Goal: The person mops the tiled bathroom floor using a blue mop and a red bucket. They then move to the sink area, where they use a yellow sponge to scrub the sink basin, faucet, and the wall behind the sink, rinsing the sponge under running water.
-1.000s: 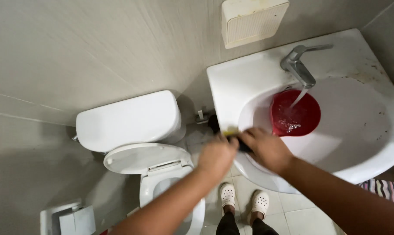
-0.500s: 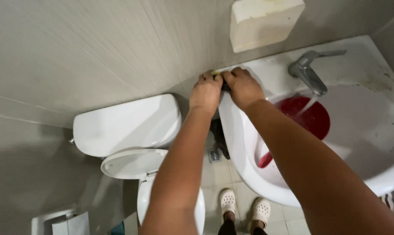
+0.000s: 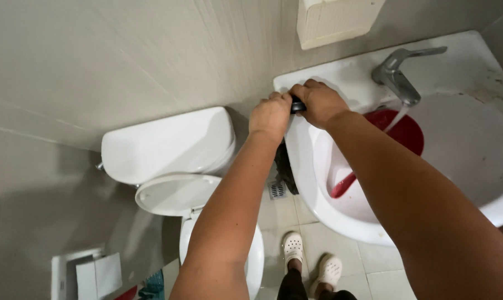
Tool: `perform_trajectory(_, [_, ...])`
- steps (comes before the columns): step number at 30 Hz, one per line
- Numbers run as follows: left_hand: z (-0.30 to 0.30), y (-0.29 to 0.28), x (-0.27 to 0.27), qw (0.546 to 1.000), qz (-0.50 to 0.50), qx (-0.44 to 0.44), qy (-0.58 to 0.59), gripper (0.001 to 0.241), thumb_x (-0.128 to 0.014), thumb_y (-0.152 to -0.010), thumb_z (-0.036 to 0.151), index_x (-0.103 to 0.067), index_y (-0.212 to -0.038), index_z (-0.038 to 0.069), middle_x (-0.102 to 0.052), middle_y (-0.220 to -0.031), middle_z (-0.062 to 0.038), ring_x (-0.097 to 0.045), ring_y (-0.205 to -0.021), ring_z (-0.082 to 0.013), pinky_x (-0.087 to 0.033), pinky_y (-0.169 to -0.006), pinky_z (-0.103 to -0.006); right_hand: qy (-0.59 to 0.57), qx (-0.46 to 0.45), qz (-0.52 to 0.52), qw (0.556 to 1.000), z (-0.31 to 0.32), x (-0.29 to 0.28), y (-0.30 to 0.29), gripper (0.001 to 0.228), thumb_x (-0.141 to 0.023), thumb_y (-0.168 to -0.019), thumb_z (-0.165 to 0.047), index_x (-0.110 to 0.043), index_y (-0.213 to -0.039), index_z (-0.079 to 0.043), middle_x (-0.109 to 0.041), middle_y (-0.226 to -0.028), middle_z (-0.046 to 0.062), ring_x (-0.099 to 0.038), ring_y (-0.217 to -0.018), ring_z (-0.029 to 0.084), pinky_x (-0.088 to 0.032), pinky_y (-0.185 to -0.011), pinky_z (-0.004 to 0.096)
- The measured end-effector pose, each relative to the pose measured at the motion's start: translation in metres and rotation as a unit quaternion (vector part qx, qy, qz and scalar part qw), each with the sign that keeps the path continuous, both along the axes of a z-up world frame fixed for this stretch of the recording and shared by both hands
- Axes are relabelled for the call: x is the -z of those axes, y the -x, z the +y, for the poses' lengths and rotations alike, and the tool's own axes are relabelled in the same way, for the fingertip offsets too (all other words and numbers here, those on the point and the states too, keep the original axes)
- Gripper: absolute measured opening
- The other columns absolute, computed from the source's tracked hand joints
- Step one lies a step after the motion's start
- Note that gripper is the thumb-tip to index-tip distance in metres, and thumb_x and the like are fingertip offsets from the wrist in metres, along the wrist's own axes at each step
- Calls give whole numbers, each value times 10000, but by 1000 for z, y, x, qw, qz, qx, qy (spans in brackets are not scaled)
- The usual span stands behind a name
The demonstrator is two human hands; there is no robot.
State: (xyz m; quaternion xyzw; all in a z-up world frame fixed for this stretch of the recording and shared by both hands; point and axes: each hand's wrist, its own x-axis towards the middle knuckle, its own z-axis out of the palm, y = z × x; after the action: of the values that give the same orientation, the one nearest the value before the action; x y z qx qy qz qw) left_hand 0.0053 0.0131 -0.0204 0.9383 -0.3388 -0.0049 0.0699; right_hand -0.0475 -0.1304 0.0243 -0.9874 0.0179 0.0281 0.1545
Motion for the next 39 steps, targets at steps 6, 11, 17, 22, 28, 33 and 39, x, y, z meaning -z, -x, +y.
perform_trajectory(6, [12,56,12,999,-9,-30,17,204,-599,-928,98,-633,-1125,59,-686,-1100,-153,-728,-952,-319,-628,-741,-398,-13,-37,-15,999,11,3,53,510,-803,-820,-214,-619,-1294,-178,-628,-1250,124,-550,-1234,354,-466,-1016,452])
perform_trajectory(11, [26,120,17,997,-43,-12,59,141,-618,-894,73,-680,-1018,45,-721,-1025,-161,-746,-890,-322,-628,-698,-402,-37,-29,30,998,25,-7,121,453,-775,-857,-220,-625,-1284,-183,-630,-1243,105,-579,-1207,345,-506,-962,456])
perform_trajectory(17, [32,227,-4,997,-10,-5,73,109,-616,-924,96,-717,-925,58,-740,-892,-167,-744,-771,-337,-610,-642,-448,-52,-88,33,994,15,-7,215,443,-776,-850,-218,-638,-1268,-170,-632,-1224,123,-604,-1161,365,-517,-956,455])
perform_trajectory(22, [25,256,-3,996,-1,37,86,123,-619,-850,76,-714,-925,60,-746,-888,-160,-748,-788,-314,-616,-675,-428,-56,-102,51,992,3,-16,241,492,-810,-793,-243,-644,-1252,-177,-643,-1228,117,-611,-1144,362,-513,-941,463])
perform_trajectory(28, [18,186,-12,999,0,40,34,126,-626,-880,113,-710,-961,67,-745,-933,-164,-739,-868,-323,-611,-721,-428,-95,-7,42,995,18,-5,195,450,-790,-860,-252,-619,-1260,-137,-651,-1174,160,-652,-1060,369,-532,-900,458])
perform_trajectory(33, [2,171,-23,994,65,86,-3,154,-623,-893,136,-712,-1009,88,-750,-995,-142,-726,-957,-338,-595,-800,-453,-176,82,135,972,6,-4,204,432,-740,-839,-277,-607,-1220,-123,-724,-1112,123,-733,-1006,299,-562,-881,431])
perform_trajectory(39, [-45,218,-33,950,277,136,-54,209,-575,-922,138,-724,-1068,136,-708,-1134,-150,-694,-1021,-353,-575,-834,-481,-94,35,191,976,-50,-24,258,511,-784,-812,-399,-613,-1228,-155,-713,-1114,137,-685,-1017,341,-514,-911,465])
